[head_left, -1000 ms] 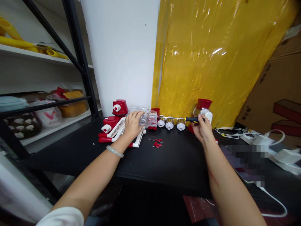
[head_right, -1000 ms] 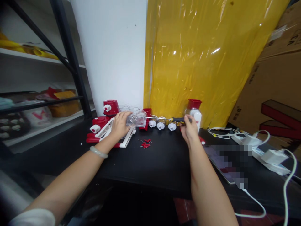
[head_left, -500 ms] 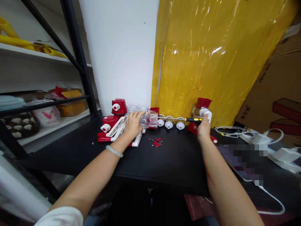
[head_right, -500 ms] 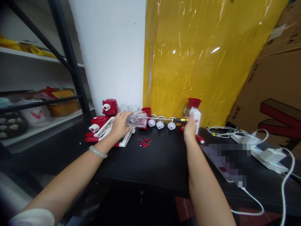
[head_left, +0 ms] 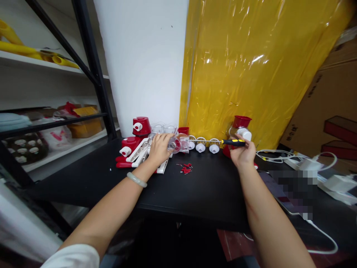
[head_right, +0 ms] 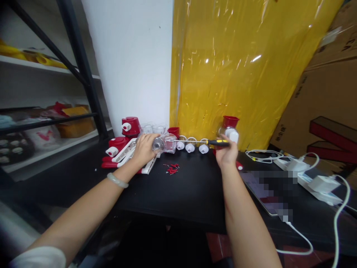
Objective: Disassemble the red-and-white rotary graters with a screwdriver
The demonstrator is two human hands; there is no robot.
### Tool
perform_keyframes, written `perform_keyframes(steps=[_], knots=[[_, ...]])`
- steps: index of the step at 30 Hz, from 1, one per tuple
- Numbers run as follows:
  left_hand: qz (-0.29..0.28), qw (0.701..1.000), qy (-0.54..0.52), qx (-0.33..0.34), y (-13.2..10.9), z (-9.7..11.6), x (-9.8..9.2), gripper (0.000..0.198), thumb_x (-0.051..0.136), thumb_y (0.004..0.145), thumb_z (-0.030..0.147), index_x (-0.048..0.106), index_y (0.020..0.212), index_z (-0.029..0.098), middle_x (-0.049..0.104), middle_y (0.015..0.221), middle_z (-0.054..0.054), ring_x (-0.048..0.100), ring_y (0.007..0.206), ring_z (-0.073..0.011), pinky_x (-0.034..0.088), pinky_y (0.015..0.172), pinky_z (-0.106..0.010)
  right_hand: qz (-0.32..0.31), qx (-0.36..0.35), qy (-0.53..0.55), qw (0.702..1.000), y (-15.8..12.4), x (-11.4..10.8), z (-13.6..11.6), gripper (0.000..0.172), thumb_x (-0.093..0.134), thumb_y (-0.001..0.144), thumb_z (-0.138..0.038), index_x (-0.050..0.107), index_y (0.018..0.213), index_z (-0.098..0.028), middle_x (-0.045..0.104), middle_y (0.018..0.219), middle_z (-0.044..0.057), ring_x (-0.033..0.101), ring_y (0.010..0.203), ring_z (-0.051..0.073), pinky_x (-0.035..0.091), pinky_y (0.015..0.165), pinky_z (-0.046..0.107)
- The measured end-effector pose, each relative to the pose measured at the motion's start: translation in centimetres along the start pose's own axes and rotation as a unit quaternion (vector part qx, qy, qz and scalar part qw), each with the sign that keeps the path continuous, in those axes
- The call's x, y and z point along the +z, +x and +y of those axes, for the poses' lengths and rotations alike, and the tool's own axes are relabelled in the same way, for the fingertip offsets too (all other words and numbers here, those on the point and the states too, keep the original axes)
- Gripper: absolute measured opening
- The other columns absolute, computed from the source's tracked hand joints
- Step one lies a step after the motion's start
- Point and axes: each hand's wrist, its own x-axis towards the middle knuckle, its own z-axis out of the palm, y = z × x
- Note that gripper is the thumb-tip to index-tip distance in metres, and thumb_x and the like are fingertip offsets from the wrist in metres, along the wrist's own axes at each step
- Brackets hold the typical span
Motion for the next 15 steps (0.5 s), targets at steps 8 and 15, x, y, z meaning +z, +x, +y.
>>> perform_keyframes(steps=[8, 15], knots=[[-0.001, 1.000, 0.000, -0.006, 0.0, -0.1, 0.1, 0.061, 0.076, 0.078, 0.025, 0.056, 0.135, 0.024, 0.066, 0.128, -0.011, 0.055, 0.124, -0.0335, 0.035, 0.115, -0.051, 0.061, -0.130, -0.165, 0.976, 0.9, -0.6, 1.5, 0.048, 0.075, 0.067, -0.065, 0.066, 0.086, -0.021, 0.063, 0.077, -0.003, 0.056, 0.060, 0.011, 0.043, 0.049, 0.024], [0.007, 1.000, -0.006, -0.004, 0.1, -0.1, 0.1, 0.061, 0.077, 0.078, 0.027, 0.056, 0.134, 0.023, 0.067, 0.125, -0.011, 0.057, 0.121, -0.0333, 0.036, 0.113, -0.050, 0.031, -0.038, 0.029, 0.998, 0.6, 0.0, 0.7, 0.034, 0.083, 0.066, -0.032, 0.056, 0.084, -0.022, 0.064, 0.078, -0.005, 0.066, 0.076, 0.010, 0.056, 0.076, 0.025]])
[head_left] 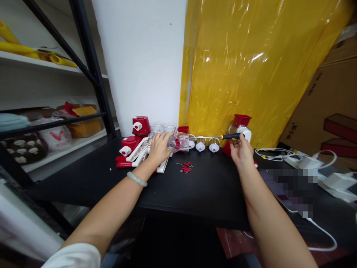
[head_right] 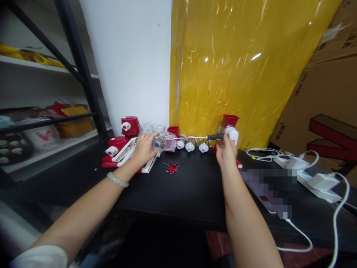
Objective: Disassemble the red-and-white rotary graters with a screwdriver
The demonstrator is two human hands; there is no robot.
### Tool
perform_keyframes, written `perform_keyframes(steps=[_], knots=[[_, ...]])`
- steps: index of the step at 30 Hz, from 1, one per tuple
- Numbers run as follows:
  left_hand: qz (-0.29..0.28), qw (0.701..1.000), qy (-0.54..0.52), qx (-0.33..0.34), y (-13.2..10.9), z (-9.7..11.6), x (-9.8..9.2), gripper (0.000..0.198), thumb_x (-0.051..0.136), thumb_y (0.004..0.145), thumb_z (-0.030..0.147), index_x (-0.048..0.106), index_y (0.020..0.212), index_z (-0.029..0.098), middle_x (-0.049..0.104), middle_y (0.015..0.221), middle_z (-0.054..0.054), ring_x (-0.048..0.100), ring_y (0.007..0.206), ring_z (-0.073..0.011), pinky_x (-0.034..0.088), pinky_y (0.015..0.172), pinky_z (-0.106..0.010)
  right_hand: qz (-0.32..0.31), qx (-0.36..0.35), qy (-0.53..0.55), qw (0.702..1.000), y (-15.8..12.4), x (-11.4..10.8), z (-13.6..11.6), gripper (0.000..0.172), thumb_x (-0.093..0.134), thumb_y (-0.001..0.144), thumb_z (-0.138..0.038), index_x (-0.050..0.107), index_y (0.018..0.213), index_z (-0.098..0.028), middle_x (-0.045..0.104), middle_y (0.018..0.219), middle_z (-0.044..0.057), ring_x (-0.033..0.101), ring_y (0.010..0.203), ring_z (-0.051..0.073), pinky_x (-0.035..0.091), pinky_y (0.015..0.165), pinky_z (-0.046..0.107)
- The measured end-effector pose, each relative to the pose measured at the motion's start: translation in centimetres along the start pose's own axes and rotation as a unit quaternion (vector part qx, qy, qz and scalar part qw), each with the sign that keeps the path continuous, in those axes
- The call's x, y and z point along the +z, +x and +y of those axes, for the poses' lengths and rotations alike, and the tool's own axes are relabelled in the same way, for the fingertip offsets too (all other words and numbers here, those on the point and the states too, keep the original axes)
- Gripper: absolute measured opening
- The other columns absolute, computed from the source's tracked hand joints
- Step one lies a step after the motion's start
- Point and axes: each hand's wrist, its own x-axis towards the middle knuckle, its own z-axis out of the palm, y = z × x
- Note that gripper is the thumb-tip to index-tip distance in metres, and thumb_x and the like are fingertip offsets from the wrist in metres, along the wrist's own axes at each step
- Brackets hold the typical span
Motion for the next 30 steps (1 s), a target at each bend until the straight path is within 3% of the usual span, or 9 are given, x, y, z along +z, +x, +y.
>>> perform_keyframes(steps=[5, 8, 11, 14, 18, 22, 26, 28, 30], knots=[[-0.001, 1.000, -0.005, -0.012, 0.0, -0.1, 0.1, 0.061, 0.077, 0.078, 0.029, 0.055, 0.135, 0.024, 0.066, 0.126, -0.010, 0.056, 0.121, -0.0340, 0.036, 0.112, -0.051, -0.052, 0.026, 0.014, 0.998, -0.9, 0.3, -0.7, 0.016, 0.066, 0.071, -0.028, 0.058, 0.082, -0.021, 0.070, 0.080, 0.002, 0.070, 0.091, 0.016, 0.058, 0.080, 0.029], [-0.003, 1.000, -0.006, -0.009, 0.0, 0.0, 0.1, 0.061, 0.077, 0.078, 0.027, 0.055, 0.135, 0.023, 0.066, 0.126, -0.010, 0.056, 0.120, -0.0339, 0.036, 0.112, -0.051, -0.043, -0.002, -0.020, 0.999, -1.0, 0.4, -0.3, 0.026, 0.064, 0.076, -0.042, 0.059, 0.090, -0.021, 0.070, 0.080, 0.003, 0.071, 0.087, 0.019, 0.058, 0.072, 0.031], [-0.005, 1.000, -0.004, -0.006, 0.0, 0.1, 0.0, 0.062, 0.077, 0.078, 0.027, 0.055, 0.135, 0.023, 0.066, 0.126, -0.011, 0.056, 0.121, -0.0340, 0.038, 0.111, -0.050, -0.002, -0.047, -0.097, 0.994, -0.7, 0.2, 0.4, 0.042, 0.063, 0.078, -0.061, 0.060, 0.095, -0.023, 0.066, 0.080, -0.001, 0.066, 0.068, 0.015, 0.054, 0.058, 0.028], [-0.006, 1.000, 0.000, -0.006, 0.0, 0.2, -0.1, 0.062, 0.078, 0.078, 0.028, 0.055, 0.135, 0.022, 0.066, 0.126, -0.011, 0.056, 0.121, -0.0340, 0.038, 0.111, -0.050, 0.022, -0.090, -0.140, 0.986, -0.3, 0.0, 0.8, 0.044, 0.076, 0.070, -0.057, 0.064, 0.095, -0.023, 0.066, 0.088, -0.003, 0.058, 0.060, 0.010, 0.048, 0.052, 0.024], [0.003, 1.000, -0.005, -0.011, 0.1, 0.0, -0.1, 0.061, 0.078, 0.078, 0.028, 0.055, 0.134, 0.023, 0.067, 0.125, -0.010, 0.057, 0.120, -0.0338, 0.039, 0.111, -0.051, 0.017, -0.017, -0.041, 0.999, -0.5, 0.3, 0.2, 0.035, 0.081, 0.067, -0.032, 0.065, 0.097, -0.024, 0.068, 0.088, -0.004, 0.062, 0.067, 0.009, 0.050, 0.058, 0.022], [0.008, 1.000, -0.003, -0.004, 0.1, -0.1, 0.0, 0.059, 0.077, 0.078, 0.029, 0.055, 0.133, 0.022, 0.067, 0.124, -0.011, 0.057, 0.120, -0.0342, 0.038, 0.111, -0.051, -0.028, 0.088, 0.019, 0.996, -1.4, 0.6, -1.1, 0.022, 0.065, 0.071, -0.017, 0.062, 0.092, -0.023, 0.073, 0.093, 0.002, 0.070, 0.087, 0.015, 0.056, 0.071, 0.027], [0.001, 1.000, -0.001, -0.005, 0.1, 0.0, 0.0, 0.059, 0.077, 0.078, 0.028, 0.055, 0.133, 0.022, 0.067, 0.125, -0.011, 0.057, 0.121, -0.0345, 0.036, 0.113, -0.052, -0.073, 0.088, 0.028, 0.993, -2.0, 0.9, -1.6, 0.021, 0.054, 0.075, -0.020, 0.063, 0.093, -0.022, 0.074, 0.096, 0.005, 0.071, 0.094, 0.020, 0.058, 0.076, 0.035], [0.000, 1.000, -0.001, -0.005, 0.1, 0.0, -0.1, 0.059, 0.077, 0.078, 0.029, 0.055, 0.133, 0.022, 0.067, 0.125, -0.011, 0.057, 0.121, -0.0344, 0.036, 0.113, -0.052, -0.062, 0.071, 0.015, 0.995, -1.9, 0.9, -1.3, 0.017, 0.053, 0.081, -0.030, 0.063, 0.093, -0.022, 0.073, 0.089, 0.005, 0.071, 0.087, 0.020, 0.057, 0.072, 0.036], [0.002, 1.000, 0.000, -0.004, 0.1, 0.0, -0.1, 0.059, 0.077, 0.079, 0.030, 0.056, 0.132, 0.022, 0.067, 0.125, -0.011, 0.057, 0.121, -0.0342, 0.035, 0.114, -0.052, -0.021, 0.032, -0.031, 0.999, -1.5, 0.8, -0.7, 0.025, 0.052, 0.088, -0.046, 0.062, 0.089, -0.022, 0.068, 0.078, 0.002, 0.067, 0.071, 0.017, 0.054, 0.062, 0.031]])
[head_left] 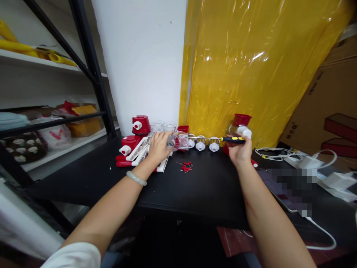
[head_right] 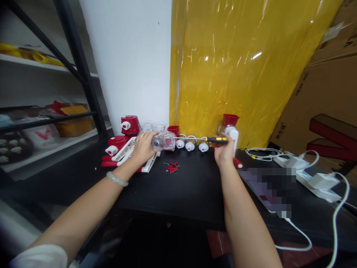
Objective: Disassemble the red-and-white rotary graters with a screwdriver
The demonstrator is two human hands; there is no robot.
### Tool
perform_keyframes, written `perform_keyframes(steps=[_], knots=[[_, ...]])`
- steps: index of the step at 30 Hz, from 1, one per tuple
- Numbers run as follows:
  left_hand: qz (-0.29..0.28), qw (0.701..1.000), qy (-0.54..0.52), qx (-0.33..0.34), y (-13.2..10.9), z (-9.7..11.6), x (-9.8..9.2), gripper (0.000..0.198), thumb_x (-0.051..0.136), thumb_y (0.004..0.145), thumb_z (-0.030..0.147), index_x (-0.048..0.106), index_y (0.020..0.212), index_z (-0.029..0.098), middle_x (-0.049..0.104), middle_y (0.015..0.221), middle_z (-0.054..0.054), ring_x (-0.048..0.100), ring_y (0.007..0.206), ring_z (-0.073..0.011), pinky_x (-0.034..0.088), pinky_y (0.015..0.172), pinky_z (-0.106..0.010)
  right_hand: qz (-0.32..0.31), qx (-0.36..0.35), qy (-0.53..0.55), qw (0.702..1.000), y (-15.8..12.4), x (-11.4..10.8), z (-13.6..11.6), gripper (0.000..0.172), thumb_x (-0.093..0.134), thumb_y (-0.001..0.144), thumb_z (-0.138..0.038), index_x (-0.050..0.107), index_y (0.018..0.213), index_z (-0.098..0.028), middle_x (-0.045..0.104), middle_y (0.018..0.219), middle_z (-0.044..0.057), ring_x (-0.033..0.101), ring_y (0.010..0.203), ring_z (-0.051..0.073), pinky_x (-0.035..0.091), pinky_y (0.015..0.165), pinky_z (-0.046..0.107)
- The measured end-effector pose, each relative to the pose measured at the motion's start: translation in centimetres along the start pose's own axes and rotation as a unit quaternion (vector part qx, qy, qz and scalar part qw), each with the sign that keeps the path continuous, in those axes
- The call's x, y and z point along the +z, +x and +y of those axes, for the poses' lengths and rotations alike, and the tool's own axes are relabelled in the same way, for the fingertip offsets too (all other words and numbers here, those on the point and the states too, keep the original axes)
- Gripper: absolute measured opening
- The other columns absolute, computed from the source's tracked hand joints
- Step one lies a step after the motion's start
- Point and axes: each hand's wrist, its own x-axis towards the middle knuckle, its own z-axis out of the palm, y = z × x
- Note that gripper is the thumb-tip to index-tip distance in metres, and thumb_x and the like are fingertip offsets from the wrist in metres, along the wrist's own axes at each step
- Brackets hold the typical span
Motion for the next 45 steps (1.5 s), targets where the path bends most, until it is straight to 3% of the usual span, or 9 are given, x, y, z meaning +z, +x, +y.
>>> perform_keyframes(steps=[5, 13, 19, 23, 26, 34, 37, 42, 45], knots=[[-0.002, 1.000, 0.002, 0.001, 0.0, -0.2, 0.0, 0.059, 0.078, 0.078, 0.029, 0.056, 0.132, 0.022, 0.067, 0.125, -0.010, 0.057, 0.121, -0.0338, 0.034, 0.115, -0.052, 0.060, -0.078, -0.139, 0.985, 1.0, -0.5, 1.4, 0.036, 0.071, 0.077, -0.056, 0.057, 0.077, -0.023, 0.053, 0.061, -0.007, 0.041, 0.043, 0.008, 0.035, 0.040, 0.024], [-0.004, 1.000, -0.002, 0.000, 0.0, -0.4, 0.1, 0.059, 0.078, 0.079, 0.029, 0.056, 0.133, 0.023, 0.067, 0.126, -0.010, 0.057, 0.123, -0.0326, 0.030, 0.119, -0.052, 0.020, 0.037, 0.012, 0.999, 0.3, -0.1, 0.0, 0.018, 0.059, 0.069, -0.016, 0.063, 0.086, -0.019, 0.067, 0.079, -0.001, 0.065, 0.076, 0.013, 0.054, 0.064, 0.026], [-0.004, 1.000, -0.001, -0.001, 0.0, -0.4, 0.0, 0.061, 0.078, 0.078, 0.028, 0.055, 0.134, 0.023, 0.067, 0.127, -0.010, 0.056, 0.123, -0.0329, 0.030, 0.120, -0.052, 0.002, -0.015, -0.082, 0.997, 0.2, -0.5, 0.1, 0.029, 0.051, 0.084, -0.046, 0.064, 0.084, -0.020, 0.070, 0.077, 0.005, 0.069, 0.079, 0.021, 0.054, 0.064, 0.033], [-0.005, 1.000, 0.002, -0.006, 0.1, -0.6, 0.0, 0.059, 0.076, 0.079, 0.026, 0.055, 0.134, 0.023, 0.067, 0.127, -0.010, 0.056, 0.123, -0.0329, 0.031, 0.119, -0.052, 0.056, -0.125, -0.365, 0.921, 0.1, -1.2, 0.4, 0.058, 0.032, 0.091, -0.070, 0.063, 0.079, -0.022, 0.060, 0.064, 0.004, 0.064, 0.070, 0.023, 0.050, 0.067, 0.038], [-0.007, 1.000, 0.005, -0.002, 0.1, -0.7, 0.1, 0.058, 0.075, 0.079, 0.025, 0.056, 0.133, 0.021, 0.067, 0.127, -0.011, 0.056, 0.123, -0.0333, 0.031, 0.119, -0.053, 0.074, -0.189, -0.484, 0.851, 0.0, -1.6, 0.4, 0.052, 0.039, 0.089, -0.068, 0.058, 0.071, -0.022, 0.058, 0.065, 0.004, 0.060, 0.077, 0.024, 0.046, 0.075, 0.039], [-0.003, 1.000, -0.001, 0.002, 0.1, -0.8, 0.2, 0.057, 0.073, 0.079, 0.025, 0.056, 0.133, 0.024, 0.067, 0.125, -0.011, 0.057, 0.122, -0.0343, 0.031, 0.119, -0.055, 0.031, -0.008, -0.077, 0.996, 0.3, -0.4, 0.4, 0.021, 0.060, 0.067, -0.030, 0.059, 0.086, -0.023, 0.063, 0.078, -0.002, 0.059, 0.068, 0.014, 0.046, 0.057, 0.026], [-0.007, 1.000, -0.006, 0.003, 0.1, -0.7, 0.2, 0.057, 0.074, 0.078, 0.025, 0.056, 0.132, 0.025, 0.067, 0.125, -0.010, 0.057, 0.122, -0.0340, 0.030, 0.119, -0.056, 0.001, 0.004, -0.071, 0.997, 0.0, -0.4, 0.2, 0.020, 0.058, 0.070, -0.035, 0.062, 0.083, -0.020, 0.066, 0.076, 0.002, 0.062, 0.068, 0.017, 0.045, 0.055, 0.027], [-0.010, 1.000, -0.001, -0.002, 0.0, -0.7, 0.1, 0.058, 0.075, 0.078, 0.024, 0.055, 0.133, 0.023, 0.067, 0.127, -0.011, 0.056, 0.124, -0.0335, 0.028, 0.120, -0.055, 0.067, -0.115, -0.295, 0.946, 0.2, -1.2, 0.2, 0.043, 0.050, 0.084, -0.060, 0.062, 0.070, -0.021, 0.059, 0.065, 0.002, 0.054, 0.063, 0.017, 0.042, 0.055, 0.030], [-0.012, 1.000, 0.006, -0.007, 0.0, -0.9, 0.0, 0.059, 0.075, 0.078, 0.024, 0.055, 0.133, 0.023, 0.067, 0.126, -0.011, 0.056, 0.123, -0.0335, 0.030, 0.120, -0.054, 0.065, -0.137, -0.347, 0.925, 0.5, -1.4, 0.4, 0.031, 0.065, 0.078, -0.050, 0.058, 0.066, -0.023, 0.050, 0.057, -0.003, 0.047, 0.059, 0.015, 0.039, 0.054, 0.028]])
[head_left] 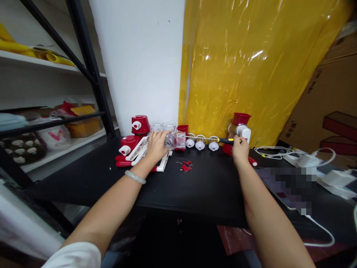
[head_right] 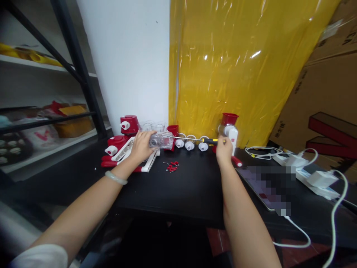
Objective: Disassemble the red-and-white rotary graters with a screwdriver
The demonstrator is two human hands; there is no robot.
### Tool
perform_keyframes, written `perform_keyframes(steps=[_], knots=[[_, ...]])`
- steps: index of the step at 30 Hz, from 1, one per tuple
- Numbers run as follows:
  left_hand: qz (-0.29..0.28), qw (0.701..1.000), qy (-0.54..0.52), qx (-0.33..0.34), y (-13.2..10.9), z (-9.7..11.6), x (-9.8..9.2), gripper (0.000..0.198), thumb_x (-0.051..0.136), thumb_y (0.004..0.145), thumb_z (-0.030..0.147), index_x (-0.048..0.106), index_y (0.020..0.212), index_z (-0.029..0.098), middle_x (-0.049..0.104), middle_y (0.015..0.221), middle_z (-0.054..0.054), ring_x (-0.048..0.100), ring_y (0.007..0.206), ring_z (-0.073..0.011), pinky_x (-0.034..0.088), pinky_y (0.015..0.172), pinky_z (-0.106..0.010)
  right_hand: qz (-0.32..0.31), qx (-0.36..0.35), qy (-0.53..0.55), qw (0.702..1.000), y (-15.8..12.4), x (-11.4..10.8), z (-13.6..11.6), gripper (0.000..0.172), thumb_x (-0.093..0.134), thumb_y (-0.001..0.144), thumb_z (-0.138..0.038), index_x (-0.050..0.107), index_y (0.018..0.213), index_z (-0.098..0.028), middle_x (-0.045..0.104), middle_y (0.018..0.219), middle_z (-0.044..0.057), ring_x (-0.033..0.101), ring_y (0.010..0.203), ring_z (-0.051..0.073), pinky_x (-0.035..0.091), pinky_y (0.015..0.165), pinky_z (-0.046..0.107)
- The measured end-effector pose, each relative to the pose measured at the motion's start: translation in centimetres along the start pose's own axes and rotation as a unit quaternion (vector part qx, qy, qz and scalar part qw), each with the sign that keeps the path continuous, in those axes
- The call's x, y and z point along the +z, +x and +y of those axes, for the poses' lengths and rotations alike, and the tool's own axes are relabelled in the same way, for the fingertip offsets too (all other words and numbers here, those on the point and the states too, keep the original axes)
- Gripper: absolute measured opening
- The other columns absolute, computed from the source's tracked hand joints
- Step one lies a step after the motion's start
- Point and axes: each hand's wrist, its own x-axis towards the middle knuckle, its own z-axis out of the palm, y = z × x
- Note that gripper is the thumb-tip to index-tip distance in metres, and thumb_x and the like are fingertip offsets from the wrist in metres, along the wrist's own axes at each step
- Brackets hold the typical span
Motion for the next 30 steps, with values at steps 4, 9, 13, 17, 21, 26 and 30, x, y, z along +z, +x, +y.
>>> perform_keyframes(steps=[4, 9, 13, 17, 21, 26, 30], knots=[[0.001, 1.000, 0.000, -0.001, 0.0, -0.1, 0.1, 0.058, 0.074, 0.078, 0.023, 0.055, 0.133, 0.022, 0.067, 0.125, -0.011, 0.057, 0.123, -0.0340, 0.031, 0.119, -0.055, -0.047, 0.105, 0.205, 0.972, -0.1, 0.4, -0.5, 0.014, 0.062, 0.071, -0.036, 0.058, 0.076, -0.024, 0.055, 0.063, -0.006, 0.049, 0.051, 0.012, 0.039, 0.047, 0.025], [0.007, 1.000, -0.008, 0.002, 0.0, 0.1, 0.2, 0.056, 0.073, 0.080, 0.027, 0.055, 0.133, 0.024, 0.067, 0.126, -0.011, 0.057, 0.123, -0.0341, 0.030, 0.120, -0.055, -0.102, 0.152, 0.273, 0.944, -0.6, 0.2, -1.3, 0.025, 0.061, 0.071, -0.042, 0.065, 0.086, -0.023, 0.064, 0.075, -0.002, 0.064, 0.061, 0.015, 0.049, 0.052, 0.028], [0.008, 1.000, -0.008, 0.003, 0.0, 0.1, 0.1, 0.056, 0.073, 0.079, 0.026, 0.056, 0.132, 0.023, 0.067, 0.125, -0.011, 0.057, 0.122, -0.0340, 0.030, 0.119, -0.055, -0.031, 0.096, 0.105, 0.989, -0.4, 0.0, -0.8, 0.045, 0.056, 0.081, -0.063, 0.069, 0.076, -0.020, 0.057, 0.058, -0.001, 0.055, 0.050, 0.016, 0.042, 0.048, 0.029], [0.006, 1.000, -0.004, 0.001, 0.0, -0.1, 0.2, 0.056, 0.073, 0.079, 0.026, 0.056, 0.132, 0.022, 0.068, 0.123, -0.011, 0.057, 0.121, -0.0339, 0.031, 0.119, -0.055, -0.018, 0.046, 0.079, 0.996, -0.2, 0.3, -0.4, 0.028, 0.070, 0.073, -0.048, 0.071, 0.077, -0.020, 0.060, 0.061, -0.002, 0.045, 0.048, 0.012, 0.035, 0.044, 0.026], [0.005, 1.000, -0.008, 0.003, 0.0, 0.2, 0.1, 0.056, 0.073, 0.079, 0.026, 0.056, 0.132, 0.024, 0.067, 0.125, -0.010, 0.057, 0.122, -0.0337, 0.030, 0.119, -0.055, -0.058, 0.118, 0.271, 0.954, -0.2, 0.4, -0.7, 0.021, 0.064, 0.070, -0.038, 0.067, 0.084, -0.023, 0.065, 0.078, -0.002, 0.056, 0.057, 0.012, 0.041, 0.046, 0.024], [-0.002, 1.000, -0.017, 0.010, 0.0, 0.6, -0.1, 0.057, 0.075, 0.078, 0.026, 0.057, 0.131, 0.023, 0.067, 0.124, -0.011, 0.057, 0.122, -0.0337, 0.028, 0.121, -0.055, -0.024, 0.131, 0.195, 0.972, -0.2, 0.2, -0.9, 0.046, 0.048, 0.084, -0.064, 0.064, 0.075, -0.021, 0.062, 0.067, 0.000, 0.055, 0.049, 0.013, 0.041, 0.042, 0.026], [-0.004, 1.000, -0.011, 0.003, 0.0, 0.4, 0.0, 0.056, 0.073, 0.079, 0.024, 0.056, 0.132, 0.024, 0.067, 0.125, -0.010, 0.057, 0.122, -0.0338, 0.029, 0.120, -0.055, -0.002, 0.070, 0.075, 0.995, -0.3, 0.4, -0.6, 0.035, 0.065, 0.078, -0.056, 0.064, 0.073, -0.021, 0.052, 0.053, -0.005, 0.042, 0.040, 0.010, 0.031, 0.039, 0.025]])
